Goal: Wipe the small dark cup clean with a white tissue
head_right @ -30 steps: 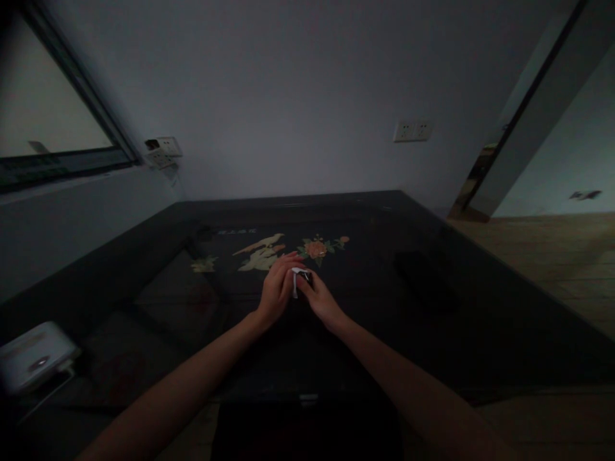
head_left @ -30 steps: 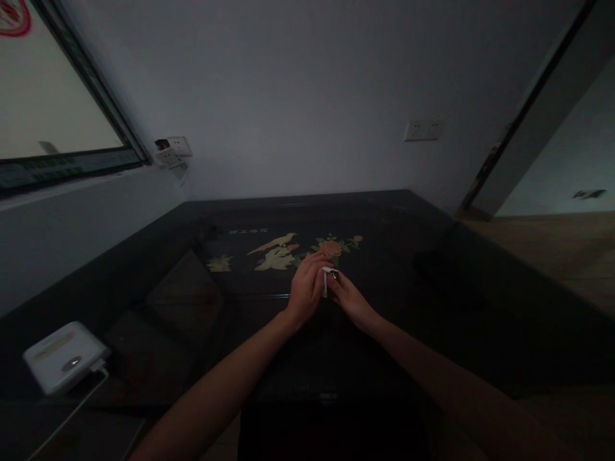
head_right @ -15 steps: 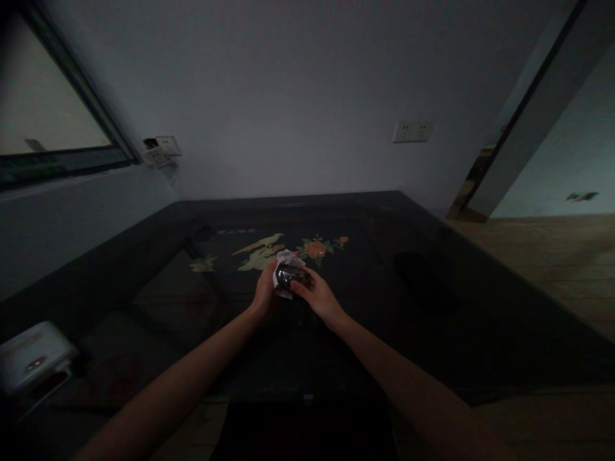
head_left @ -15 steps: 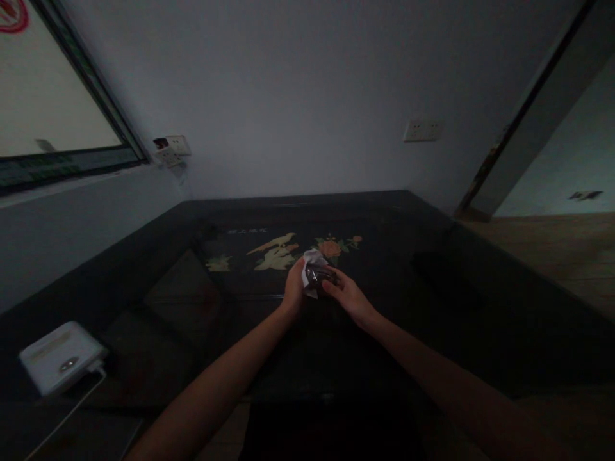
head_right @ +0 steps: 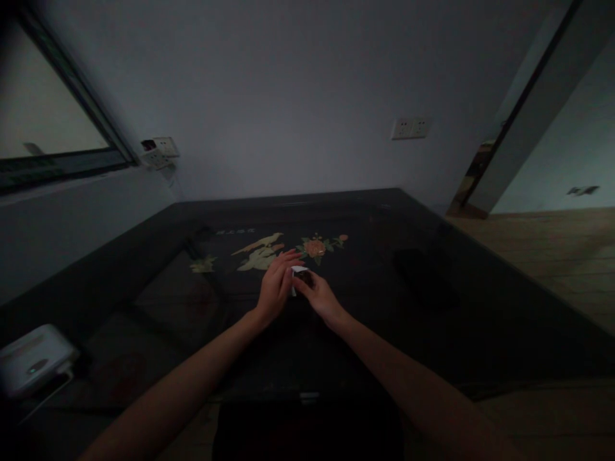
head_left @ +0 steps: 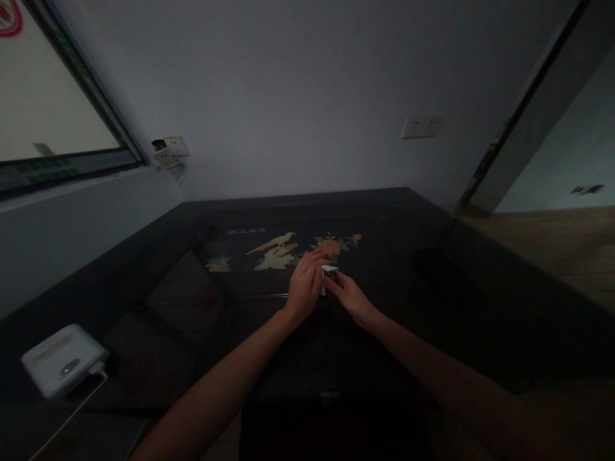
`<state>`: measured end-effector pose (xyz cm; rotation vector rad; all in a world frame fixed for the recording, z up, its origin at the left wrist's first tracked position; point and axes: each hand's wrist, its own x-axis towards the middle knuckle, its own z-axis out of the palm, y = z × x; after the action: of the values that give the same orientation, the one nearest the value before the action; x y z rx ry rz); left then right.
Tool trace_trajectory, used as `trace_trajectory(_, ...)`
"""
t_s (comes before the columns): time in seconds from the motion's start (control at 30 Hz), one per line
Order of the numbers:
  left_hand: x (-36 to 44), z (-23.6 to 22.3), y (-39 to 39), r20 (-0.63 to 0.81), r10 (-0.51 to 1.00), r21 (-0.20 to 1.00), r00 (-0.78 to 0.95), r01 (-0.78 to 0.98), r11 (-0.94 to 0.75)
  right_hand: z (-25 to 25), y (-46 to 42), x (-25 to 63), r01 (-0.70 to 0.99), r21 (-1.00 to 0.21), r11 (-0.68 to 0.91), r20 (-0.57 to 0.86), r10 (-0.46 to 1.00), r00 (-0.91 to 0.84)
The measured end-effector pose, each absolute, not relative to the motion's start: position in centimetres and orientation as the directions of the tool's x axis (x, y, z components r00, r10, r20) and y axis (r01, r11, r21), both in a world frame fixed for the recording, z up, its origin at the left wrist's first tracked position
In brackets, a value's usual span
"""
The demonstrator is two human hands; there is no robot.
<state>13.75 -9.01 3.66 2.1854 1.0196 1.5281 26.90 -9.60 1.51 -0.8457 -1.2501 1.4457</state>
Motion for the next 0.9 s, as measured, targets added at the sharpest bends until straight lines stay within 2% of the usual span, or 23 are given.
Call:
trace_trajectory(0.07,13.7,3.7,-8.9,0.730,0.638,0.515,0.244,0.418,-0.749,1.4,-9.5,26.9,-0.244,-0.969,0.039,0.098,0.967,-0.234)
trace_trajectory(0.1,13.7,3.7,-8.9,0.728,0.644,0.525,0.234,0.413,-0.744,1.4,-9.4,26.8,-0.250,-0.967,0.042,0.101,0.968,-0.230)
trace_trajectory(0.2,13.8,3.6,-8.7,0.662,0.743,0.694,0.100,0.293,-0.658,1.3,-9.3,26.8,-0.263,-0.963,0.055,0.116,0.968,-0.221)
trace_trajectory(0.27,14.0,3.3,-8.3,0.537,0.843,0.838,0.000,0.110,-0.534,1.4,-9.3,26.9,-0.262,-0.964,0.053,0.112,0.970,-0.214)
trace_trajectory(0.33,14.2,2.8,-7.8,0.359,0.932,0.925,-0.055,-0.111,-0.363,1.5,-9.3,26.9,-0.261,-0.964,0.045,0.104,0.971,-0.214)
trace_trajectory(0.43,14.6,2.1,-6.9,0.099,0.991,0.900,-0.086,-0.417,-0.126,1.8,-9.5,26.9,-0.257,-0.964,0.063,0.124,0.966,-0.228)
trace_trajectory(0.53,14.7,1.8,-6.6,-0.016,0.998,0.831,-0.061,-0.556,-0.021,2.1,-9.7,26.8,-0.236,-0.966,0.103,0.159,0.959,-0.233)
trace_trajectory(0.63,14.6,2.3,-7.2,0.071,0.990,0.894,-0.125,-0.433,-0.119,2.3,-9.8,26.8,-0.225,-0.968,0.110,0.165,0.956,-0.243)
trace_trajectory(0.73,14.5,3.1,-8.4,0.299,0.945,0.939,-0.131,-0.138,-0.316,2.2,-9.9,26.8,-0.224,-0.970,0.090,0.144,0.961,-0.236)
trace_trajectory(0.8,14.4,3.6,-9.1,0.479,0.874,0.877,-0.079,0.071,-0.475,2.1,-9.9,26.8,-0.215,-0.973,0.081,0.129,0.967,-0.220)
trace_trajectory(0.9,14.4,3.9,-9.3,0.664,0.745,0.689,0.068,0.331,-0.645,1.8,-9.8,26.9,-0.185,-0.979,0.088,0.126,0.972,-0.201)
